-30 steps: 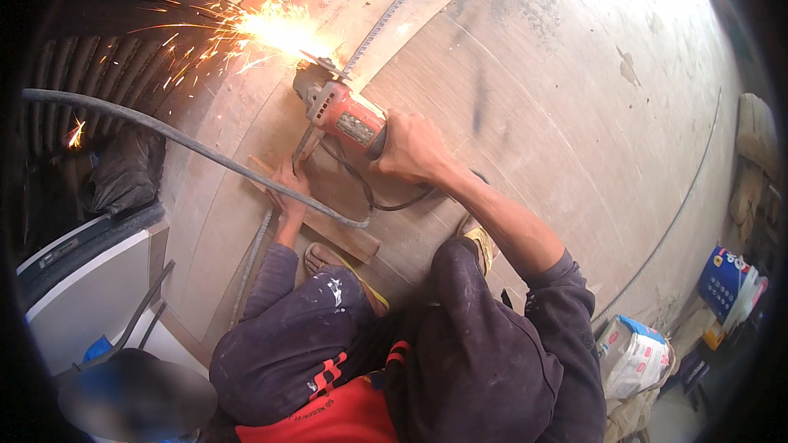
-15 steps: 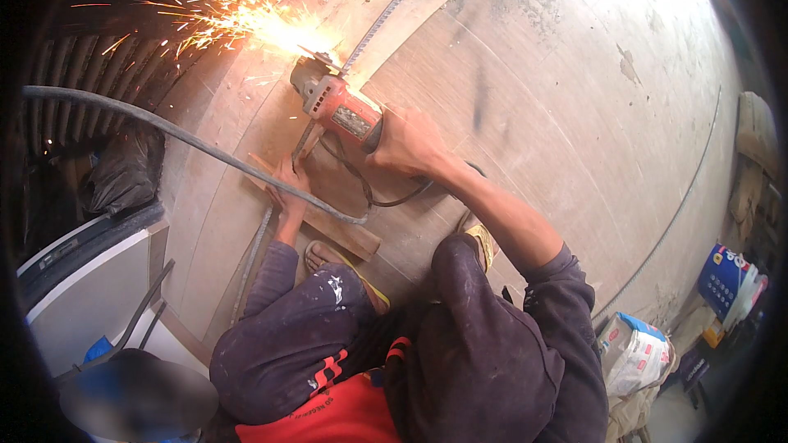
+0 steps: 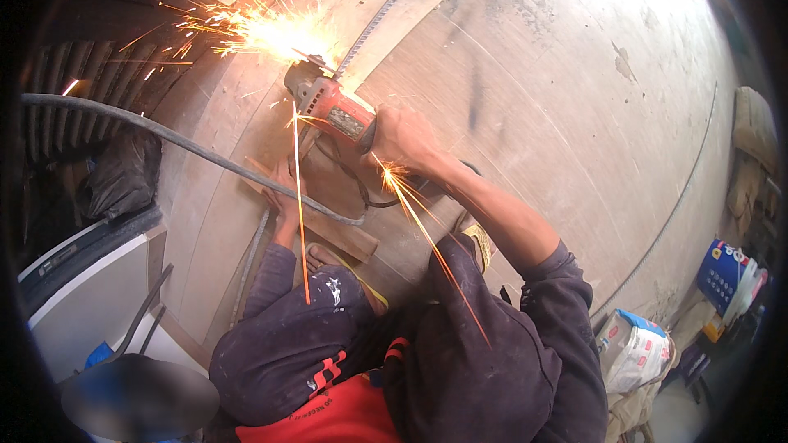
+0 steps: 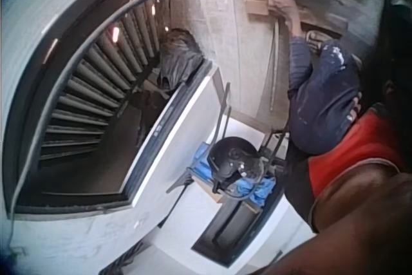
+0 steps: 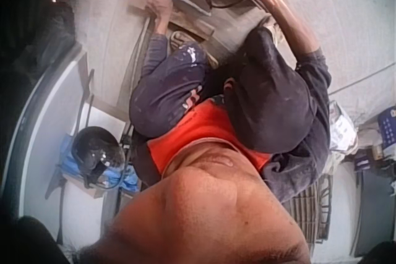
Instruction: The person uses an angle grinder to cut a long metal rod into shorter pieces. They position the rod on wooden supports, cut it while sparks fly, and then move the cut pieces aside.
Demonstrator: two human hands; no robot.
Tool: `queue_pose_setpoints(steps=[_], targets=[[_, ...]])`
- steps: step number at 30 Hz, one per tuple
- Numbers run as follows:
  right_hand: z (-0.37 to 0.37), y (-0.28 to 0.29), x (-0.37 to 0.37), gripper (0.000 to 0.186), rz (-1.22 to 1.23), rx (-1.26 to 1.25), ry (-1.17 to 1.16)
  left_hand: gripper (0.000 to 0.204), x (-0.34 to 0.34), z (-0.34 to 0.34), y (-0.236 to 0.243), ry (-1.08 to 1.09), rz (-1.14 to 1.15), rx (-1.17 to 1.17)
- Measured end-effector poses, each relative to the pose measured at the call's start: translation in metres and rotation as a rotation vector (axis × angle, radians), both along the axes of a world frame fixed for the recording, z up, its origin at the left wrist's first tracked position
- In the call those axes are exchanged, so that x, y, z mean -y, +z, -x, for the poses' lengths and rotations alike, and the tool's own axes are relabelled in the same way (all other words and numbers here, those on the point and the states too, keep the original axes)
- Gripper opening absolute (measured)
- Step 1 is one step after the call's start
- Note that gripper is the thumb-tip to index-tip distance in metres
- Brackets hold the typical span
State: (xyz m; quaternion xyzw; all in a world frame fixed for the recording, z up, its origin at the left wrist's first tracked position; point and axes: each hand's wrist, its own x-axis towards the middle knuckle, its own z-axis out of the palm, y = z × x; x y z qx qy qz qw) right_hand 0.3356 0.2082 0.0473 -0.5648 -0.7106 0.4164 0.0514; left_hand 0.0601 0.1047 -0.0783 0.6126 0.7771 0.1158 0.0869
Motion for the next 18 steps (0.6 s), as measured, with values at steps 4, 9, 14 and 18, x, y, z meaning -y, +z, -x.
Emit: queue_pose_setpoints(steps=[4,9,14,18], targets=[[0.004,0.001,-0.001,0.050,0.074,-0.030,-0.033,0.032,-0.002,-0.008,0.024,0.017,0.038,-0.061],[0.005,0.002,-0.003,0.049,0.053,0.006,0.008,0.029,-0.004,-0.010,0.029,0.018,0.047,-0.082],[0.009,0.005,-0.005,0.050,0.047,-0.009,0.017,0.025,-0.001,-0.004,0.025,-0.008,-0.069,-0.101],[0.010,0.007,-0.004,0.049,0.057,-0.030,0.015,0.021,-0.001,-0.003,0.023,-0.014,-0.211,-0.093]])
